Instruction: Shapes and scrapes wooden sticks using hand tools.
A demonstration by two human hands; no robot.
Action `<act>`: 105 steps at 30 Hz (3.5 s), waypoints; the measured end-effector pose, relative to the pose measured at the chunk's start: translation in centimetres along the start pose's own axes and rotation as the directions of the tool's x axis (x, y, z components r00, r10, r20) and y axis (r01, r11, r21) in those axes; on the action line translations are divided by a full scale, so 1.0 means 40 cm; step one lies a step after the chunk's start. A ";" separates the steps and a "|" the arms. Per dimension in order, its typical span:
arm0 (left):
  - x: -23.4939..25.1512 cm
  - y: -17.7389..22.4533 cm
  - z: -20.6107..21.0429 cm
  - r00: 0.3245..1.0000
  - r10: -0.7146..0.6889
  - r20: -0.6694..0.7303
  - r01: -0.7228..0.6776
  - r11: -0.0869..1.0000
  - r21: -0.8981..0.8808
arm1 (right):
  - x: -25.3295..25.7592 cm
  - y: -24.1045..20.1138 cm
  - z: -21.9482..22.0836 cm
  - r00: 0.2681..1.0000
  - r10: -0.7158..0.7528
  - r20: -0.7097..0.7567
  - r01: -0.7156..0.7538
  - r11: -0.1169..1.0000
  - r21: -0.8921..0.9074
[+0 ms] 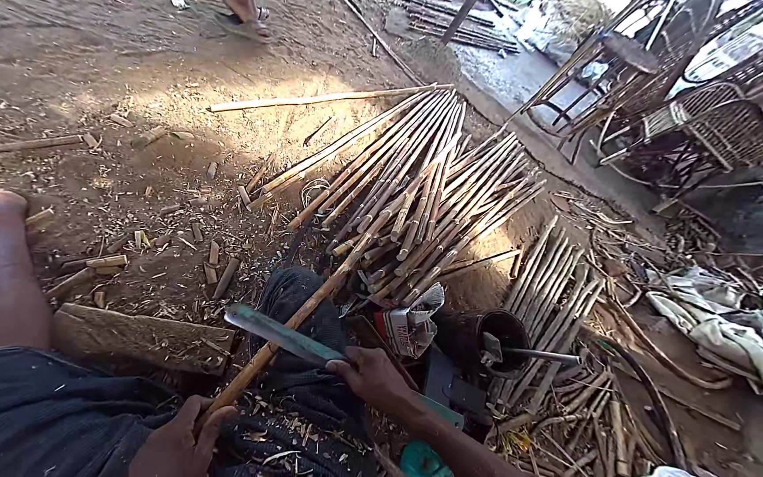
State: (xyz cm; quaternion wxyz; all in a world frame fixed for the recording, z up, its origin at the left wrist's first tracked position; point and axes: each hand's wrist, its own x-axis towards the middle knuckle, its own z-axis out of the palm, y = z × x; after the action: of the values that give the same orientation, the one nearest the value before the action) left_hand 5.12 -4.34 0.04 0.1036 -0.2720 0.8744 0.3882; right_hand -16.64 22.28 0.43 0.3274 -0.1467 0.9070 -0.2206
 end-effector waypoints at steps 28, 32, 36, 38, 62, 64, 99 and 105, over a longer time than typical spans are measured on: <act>0.038 -0.054 -0.042 0.974 0.071 0.216 -0.012 0.965 -0.262 | 0.044 0.006 -0.039 0.976 0.146 -0.162 -0.035 0.838 0.544; 0.054 -0.067 -0.044 0.931 0.072 0.359 0.074 0.923 -0.378 | 0.056 0.047 -0.040 0.926 0.235 -0.295 -0.074 0.880 0.470; 0.062 -0.060 -0.037 0.950 0.057 0.307 0.025 0.966 -0.256 | -0.001 0.024 0.039 0.999 -0.007 -0.043 0.008 1.000 0.017; 0.055 -0.062 -0.025 0.967 0.061 0.245 -0.017 0.984 -0.178 | 0.017 0.024 0.010 0.990 0.075 -0.123 -0.064 0.993 0.095; 0.050 -0.034 -0.027 0.966 -0.019 0.258 0.020 1.000 0.001 | 0.012 0.041 0.019 0.994 0.046 -0.101 -0.036 0.995 0.092; 0.051 -0.035 -0.021 0.967 0.003 0.256 0.005 1.000 -0.029 | 0.054 0.066 0.001 0.955 0.185 -0.230 -0.131 0.964 0.229; 0.107 -0.081 -0.063 0.897 0.154 0.414 -0.052 0.967 -0.249 | 0.010 0.009 0.037 0.994 -0.057 -0.089 0.058 0.998 0.005; 0.122 -0.087 -0.065 0.860 0.164 0.483 0.043 0.920 -0.389 | 0.067 0.027 0.013 0.973 0.082 -0.217 -0.045 0.984 0.171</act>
State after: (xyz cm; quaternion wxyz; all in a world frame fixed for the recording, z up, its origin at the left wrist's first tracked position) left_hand 3.08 -10.10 -2.29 0.2614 -0.1470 0.7303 0.6138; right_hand -18.41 21.93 -1.89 0.2416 -0.0644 0.9208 -0.2993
